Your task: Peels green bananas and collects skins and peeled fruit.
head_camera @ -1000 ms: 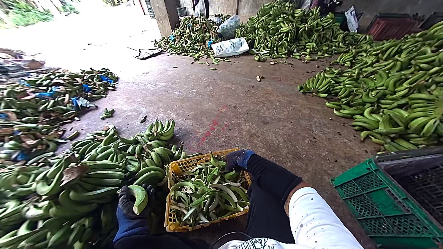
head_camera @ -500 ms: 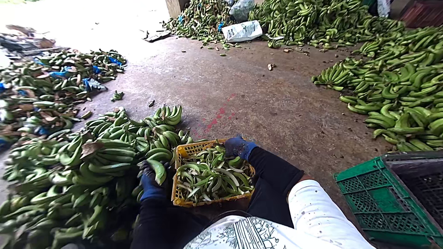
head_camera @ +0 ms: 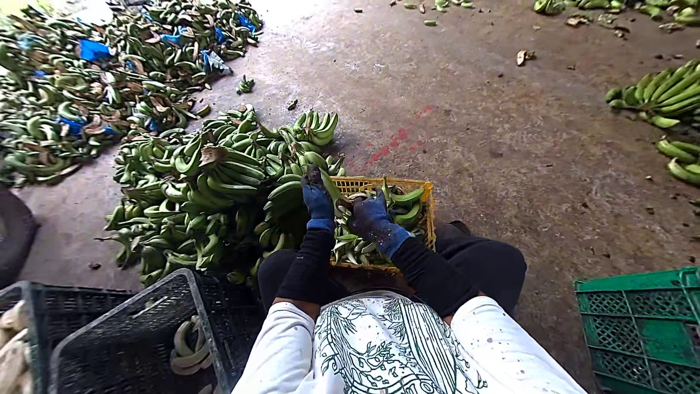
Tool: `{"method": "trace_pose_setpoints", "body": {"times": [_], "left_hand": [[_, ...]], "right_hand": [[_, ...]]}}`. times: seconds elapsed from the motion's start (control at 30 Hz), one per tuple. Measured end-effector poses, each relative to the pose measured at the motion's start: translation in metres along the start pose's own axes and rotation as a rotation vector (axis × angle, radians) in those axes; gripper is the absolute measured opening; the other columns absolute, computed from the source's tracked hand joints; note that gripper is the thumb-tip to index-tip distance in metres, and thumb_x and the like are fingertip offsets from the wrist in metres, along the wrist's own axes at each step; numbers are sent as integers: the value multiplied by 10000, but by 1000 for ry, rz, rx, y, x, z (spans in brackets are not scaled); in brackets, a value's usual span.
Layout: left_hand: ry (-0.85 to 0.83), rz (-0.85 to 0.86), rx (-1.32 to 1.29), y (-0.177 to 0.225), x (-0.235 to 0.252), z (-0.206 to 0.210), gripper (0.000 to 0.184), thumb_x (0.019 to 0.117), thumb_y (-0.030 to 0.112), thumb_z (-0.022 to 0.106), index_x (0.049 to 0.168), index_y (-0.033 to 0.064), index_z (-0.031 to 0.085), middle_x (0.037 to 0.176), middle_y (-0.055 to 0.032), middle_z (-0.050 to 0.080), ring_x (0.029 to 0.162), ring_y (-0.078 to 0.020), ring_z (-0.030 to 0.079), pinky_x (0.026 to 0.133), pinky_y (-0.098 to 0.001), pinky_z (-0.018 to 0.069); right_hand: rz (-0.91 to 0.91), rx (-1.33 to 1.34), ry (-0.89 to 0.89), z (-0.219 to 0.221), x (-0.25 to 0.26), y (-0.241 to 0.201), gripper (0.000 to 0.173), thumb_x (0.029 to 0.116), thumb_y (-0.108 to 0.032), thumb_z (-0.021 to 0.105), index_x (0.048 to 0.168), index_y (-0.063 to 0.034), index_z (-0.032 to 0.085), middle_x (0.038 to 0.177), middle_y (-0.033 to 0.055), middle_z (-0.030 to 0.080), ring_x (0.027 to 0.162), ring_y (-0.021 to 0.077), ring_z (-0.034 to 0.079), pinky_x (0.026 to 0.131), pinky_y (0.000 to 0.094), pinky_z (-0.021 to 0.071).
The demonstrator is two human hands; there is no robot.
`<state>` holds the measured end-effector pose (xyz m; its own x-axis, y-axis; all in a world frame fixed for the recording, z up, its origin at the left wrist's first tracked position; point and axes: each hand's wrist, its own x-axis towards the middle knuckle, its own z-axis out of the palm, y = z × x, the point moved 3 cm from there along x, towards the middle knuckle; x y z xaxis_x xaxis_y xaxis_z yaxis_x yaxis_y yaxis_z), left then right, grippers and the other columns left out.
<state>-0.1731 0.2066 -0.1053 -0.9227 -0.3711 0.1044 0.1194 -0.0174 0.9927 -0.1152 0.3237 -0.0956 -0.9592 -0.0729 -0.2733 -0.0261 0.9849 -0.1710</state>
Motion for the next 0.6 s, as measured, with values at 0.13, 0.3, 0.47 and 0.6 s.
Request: {"method": "trace_pose_setpoints", "body": {"times": [0.13, 0.3, 0.47, 0.6], "left_hand": [[-94, 5, 15, -3, -6, 5, 516, 1110, 408, 402, 1421, 7, 496, 1315, -161, 620, 1186, -155, 611, 1058, -362, 485], [-393, -197, -28, -28, -23, 10, 451, 1097, 427, 439, 1365, 97, 589, 1177, -103, 679, 1025, -159, 661, 906, -385, 563], [-689, -450, -265, -39, -47, 9, 365, 1101, 417, 405, 1304, 194, 610, 929, -62, 665, 665, -158, 614, 527, -330, 531], [-774, -518, -481, -31, -49, 9, 548, 1079, 574, 301, 1297, 173, 605, 1039, -95, 702, 861, -211, 685, 707, -420, 600]], "right_hand": [[58, -19, 43, 4, 8, 5, 582, 912, -424, 673, 1294, 15, 642, 1218, 227, 708, 1299, 446, 576, 1239, 708, 60], [93, -124, 34, -13, 31, 21, 709, 827, -443, 788, 1330, 23, 608, 1271, 258, 676, 1334, 483, 532, 1221, 742, 75], [59, -215, -51, -24, 47, 35, 519, 866, -173, 770, 1326, 1, 602, 1275, 242, 668, 1311, 463, 550, 1233, 714, 99], [22, -239, -3, -21, 61, 39, 539, 945, -329, 684, 1351, 12, 589, 1293, 278, 652, 1361, 483, 505, 1256, 684, 64]]}}
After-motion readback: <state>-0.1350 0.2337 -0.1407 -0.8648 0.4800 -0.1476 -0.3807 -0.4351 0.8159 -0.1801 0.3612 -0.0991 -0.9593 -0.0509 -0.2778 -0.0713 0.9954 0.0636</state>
